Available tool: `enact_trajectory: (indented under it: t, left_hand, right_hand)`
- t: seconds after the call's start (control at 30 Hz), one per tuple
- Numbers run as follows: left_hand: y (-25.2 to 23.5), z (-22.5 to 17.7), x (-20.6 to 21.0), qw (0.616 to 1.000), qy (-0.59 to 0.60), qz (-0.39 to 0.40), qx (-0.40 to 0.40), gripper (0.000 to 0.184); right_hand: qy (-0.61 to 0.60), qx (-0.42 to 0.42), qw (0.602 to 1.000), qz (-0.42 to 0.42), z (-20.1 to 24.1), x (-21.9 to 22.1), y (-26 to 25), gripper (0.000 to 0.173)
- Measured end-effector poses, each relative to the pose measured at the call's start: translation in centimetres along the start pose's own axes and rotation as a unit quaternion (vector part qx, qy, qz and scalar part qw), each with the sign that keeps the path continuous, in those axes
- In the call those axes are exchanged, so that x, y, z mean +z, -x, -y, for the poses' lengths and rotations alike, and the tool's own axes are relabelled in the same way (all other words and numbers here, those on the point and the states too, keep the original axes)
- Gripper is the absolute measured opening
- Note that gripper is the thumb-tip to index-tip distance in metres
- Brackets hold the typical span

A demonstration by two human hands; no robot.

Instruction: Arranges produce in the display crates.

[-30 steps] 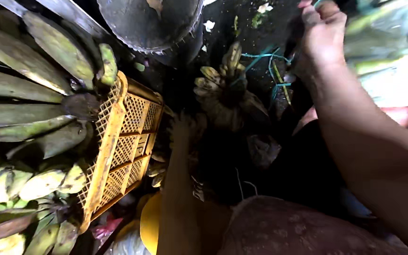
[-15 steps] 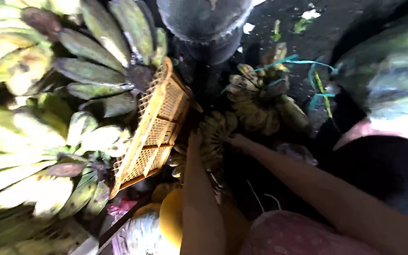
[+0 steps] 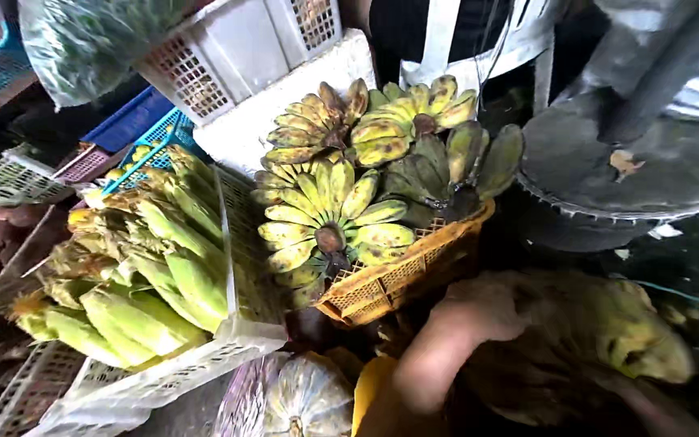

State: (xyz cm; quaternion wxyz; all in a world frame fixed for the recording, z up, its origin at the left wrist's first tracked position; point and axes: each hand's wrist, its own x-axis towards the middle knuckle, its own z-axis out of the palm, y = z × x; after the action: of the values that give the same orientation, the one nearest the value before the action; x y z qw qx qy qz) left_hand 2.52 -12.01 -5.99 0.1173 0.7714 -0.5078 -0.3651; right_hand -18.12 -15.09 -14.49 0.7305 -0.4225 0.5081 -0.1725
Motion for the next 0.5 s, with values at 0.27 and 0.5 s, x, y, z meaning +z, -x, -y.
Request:
enact_trajectory:
  t: [0.27,0.5]
  left_hand:
    - [14.8,1.8,-6.8,0.896,0.016,-0.402,0.188,0.066]
    - [18.0,8.2,-17.8,0.822,-0.087,-0.559,0.072,0.057]
  right_hand:
    - [-0.093,-0.272,0.944,0.162,10.9,10.5,4.3,0.027]
    - [-0.207,-0.207,0.919,0.264,17.4,27.9,5.7,0.031]
